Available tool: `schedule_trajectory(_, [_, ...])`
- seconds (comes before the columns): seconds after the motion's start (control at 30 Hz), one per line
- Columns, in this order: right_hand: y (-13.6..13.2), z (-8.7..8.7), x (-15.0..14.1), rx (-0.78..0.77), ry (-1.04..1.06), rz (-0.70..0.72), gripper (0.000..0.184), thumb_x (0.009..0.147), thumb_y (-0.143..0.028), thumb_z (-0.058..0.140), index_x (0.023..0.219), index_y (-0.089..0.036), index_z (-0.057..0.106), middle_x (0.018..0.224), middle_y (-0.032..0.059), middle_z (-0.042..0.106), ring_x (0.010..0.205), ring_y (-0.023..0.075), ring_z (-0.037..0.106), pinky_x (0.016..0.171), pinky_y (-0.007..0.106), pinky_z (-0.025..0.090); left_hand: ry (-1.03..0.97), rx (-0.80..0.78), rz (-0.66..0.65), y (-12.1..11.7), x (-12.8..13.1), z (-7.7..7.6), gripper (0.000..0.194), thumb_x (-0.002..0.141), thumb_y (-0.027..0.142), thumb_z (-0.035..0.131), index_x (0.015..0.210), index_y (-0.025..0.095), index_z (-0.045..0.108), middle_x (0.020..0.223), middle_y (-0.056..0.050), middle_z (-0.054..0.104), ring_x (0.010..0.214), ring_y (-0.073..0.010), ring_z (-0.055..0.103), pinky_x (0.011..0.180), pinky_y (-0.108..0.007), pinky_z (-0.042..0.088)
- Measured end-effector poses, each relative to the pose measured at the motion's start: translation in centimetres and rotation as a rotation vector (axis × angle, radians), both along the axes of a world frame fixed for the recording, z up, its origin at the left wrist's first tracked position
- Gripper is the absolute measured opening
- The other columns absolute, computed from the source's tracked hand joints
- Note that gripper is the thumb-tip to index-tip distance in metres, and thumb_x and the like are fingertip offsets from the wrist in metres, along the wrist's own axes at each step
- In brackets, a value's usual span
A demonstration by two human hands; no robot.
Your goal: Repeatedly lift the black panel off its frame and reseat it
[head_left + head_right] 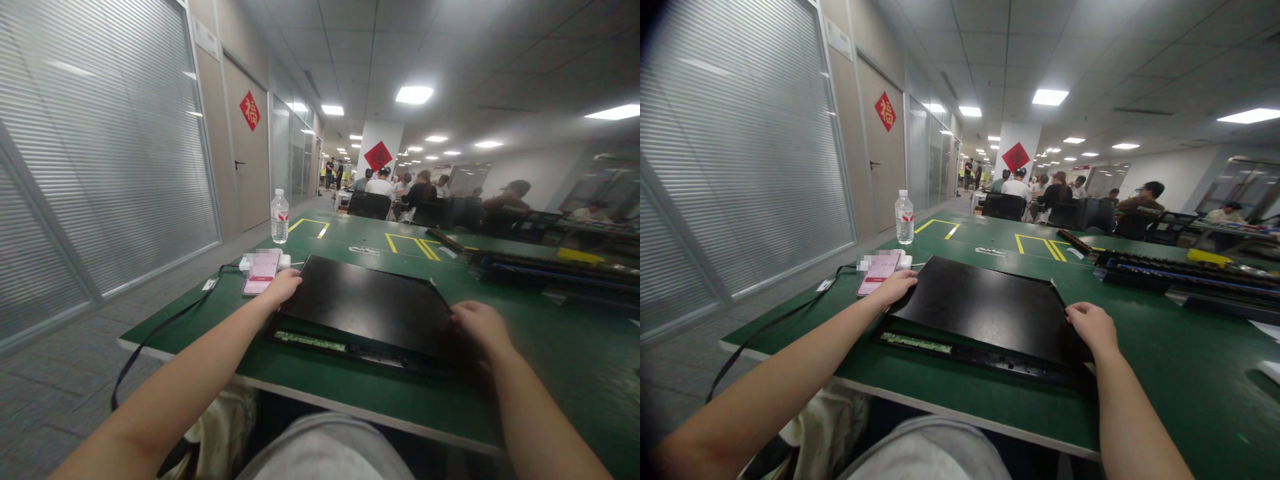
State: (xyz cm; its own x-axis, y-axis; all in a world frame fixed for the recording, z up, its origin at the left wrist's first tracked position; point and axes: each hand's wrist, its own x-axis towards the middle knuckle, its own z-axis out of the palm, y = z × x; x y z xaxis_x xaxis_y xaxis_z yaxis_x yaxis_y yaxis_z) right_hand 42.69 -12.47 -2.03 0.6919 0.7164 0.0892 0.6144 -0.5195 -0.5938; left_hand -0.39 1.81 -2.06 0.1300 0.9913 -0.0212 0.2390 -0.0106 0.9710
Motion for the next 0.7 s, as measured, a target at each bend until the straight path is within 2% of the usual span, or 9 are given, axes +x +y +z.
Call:
schedule_trajectory(0.23, [0.0,0.1,0.0,-0.006,-0.034,0.008,0.024,0.072,-0.035,0.057,0.081,-0.023,0.076,0.081,0.0076,0.076,0.076,0.0249,0.067,0.062,0.033,0.046,0.0,0.052,0.039,0.2,-0.2,0.1,0.022,0.072,0.017,0.061,0.09,0.015,0.073,0.07,-0.003,0.074,0.067,-0.0202,0.069,0.066,-0.028,0.052])
schedule_trajectory(0.47, [0.0,0.0,0.1,-0.003,0.009,0.012,0.024,0.074,-0.036,0.056,0.082,-0.023,0.075,0.084,0.0069,0.077,0.078,0.0258,0.068,0.061,0.033,0.046,-0.163,-0.024,0.025,-0.2,-0.1,0.9,0.024,0.069,0.017,0.065,0.092,0.014,0.072,0.07,-0.003,0.074,0.068,-0.0206,0.07,0.066,-0.03,0.052])
schedule_trajectory(0.7, [0.2,-0.2,0.5,-0.002,-0.045,0.017,0.021,0.073,-0.034,0.059,0.079,-0.023,0.076,0.082,0.007,0.077,0.079,0.027,0.068,0.063,0.034,0.046,-0.312,-0.094,0.013,-0.1,0.0,1.0,0.029,0.066,0.016,0.068,0.095,0.014,0.071,0.069,-0.002,0.073,0.067,-0.0196,0.07,0.066,-0.029,0.053])
